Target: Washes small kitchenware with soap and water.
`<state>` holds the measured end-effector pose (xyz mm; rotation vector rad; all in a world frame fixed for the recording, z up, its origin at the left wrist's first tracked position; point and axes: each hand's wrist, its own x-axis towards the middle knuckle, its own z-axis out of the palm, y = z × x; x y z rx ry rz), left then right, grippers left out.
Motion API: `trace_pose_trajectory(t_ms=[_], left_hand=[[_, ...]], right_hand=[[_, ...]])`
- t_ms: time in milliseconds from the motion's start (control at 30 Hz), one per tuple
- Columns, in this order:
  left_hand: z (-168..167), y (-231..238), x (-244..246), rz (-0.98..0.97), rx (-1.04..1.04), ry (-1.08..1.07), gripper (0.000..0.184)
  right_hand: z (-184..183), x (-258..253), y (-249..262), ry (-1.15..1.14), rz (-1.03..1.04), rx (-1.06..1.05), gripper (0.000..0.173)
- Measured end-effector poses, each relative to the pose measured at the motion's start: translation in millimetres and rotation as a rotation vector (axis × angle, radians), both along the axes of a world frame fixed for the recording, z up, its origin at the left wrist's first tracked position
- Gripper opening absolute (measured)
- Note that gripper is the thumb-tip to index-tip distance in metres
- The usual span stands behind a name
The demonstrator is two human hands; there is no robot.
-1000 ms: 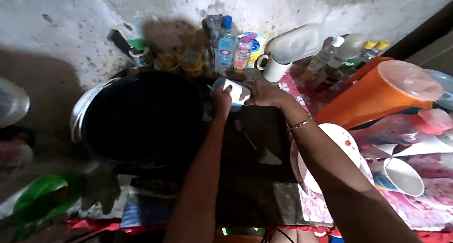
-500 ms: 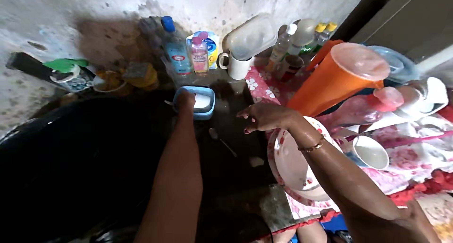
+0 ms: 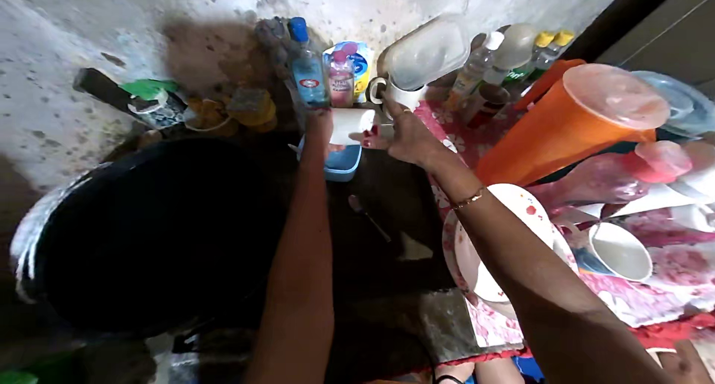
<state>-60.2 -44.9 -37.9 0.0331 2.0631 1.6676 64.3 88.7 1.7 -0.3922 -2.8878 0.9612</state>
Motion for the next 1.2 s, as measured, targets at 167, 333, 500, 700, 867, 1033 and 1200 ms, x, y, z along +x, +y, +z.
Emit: trace_pose_trajectory(t_ms=[167, 333, 500, 700, 867, 1033, 1200], left_hand=[[21.2, 10.3, 10.2, -0.130, 0.198, -0.056, 0.048], [-54.2, 9.8, -24.3, -0.497, -0.537, 0.467, 0.034], [-114.9, 17.5, -16.7, -0.807, -0.959, 0.494, 0.036], [-101.8, 28.5, -40.2, -0.940, -0.963, 0.514, 0.031], [-76.1, 27.0, -46.9, -0.650, -0.856, 0.361, 0.042], [-90.2, 13.8, -49.0, -0.393, -0.731, 0.294, 0.063], [-82.2, -14.1, -48.2, -0.220, -0.333, 0.224, 0.041]], right_hand=[[11.4, -8.1, -7.7, 0.179, -0.040, 0.063, 0.076], [36.7, 40.1, -0.1, 0.234, -0.043, 0.134, 0.063], [47.1, 107.4, 8.0, 0.262, -0.024, 0.041, 0.060], [30.9, 138.4, 22.3, 0.255, -0.111, -0.137, 0.059], [23.0, 147.1, 20.3, 0.224, -0.113, -0.192, 0.058], [16.0, 152.7, 14.7, 0.207, -0.076, -0.277, 0.054], [9.7, 160.5, 13.7, 0.245, -0.081, -0.351, 0.052]])
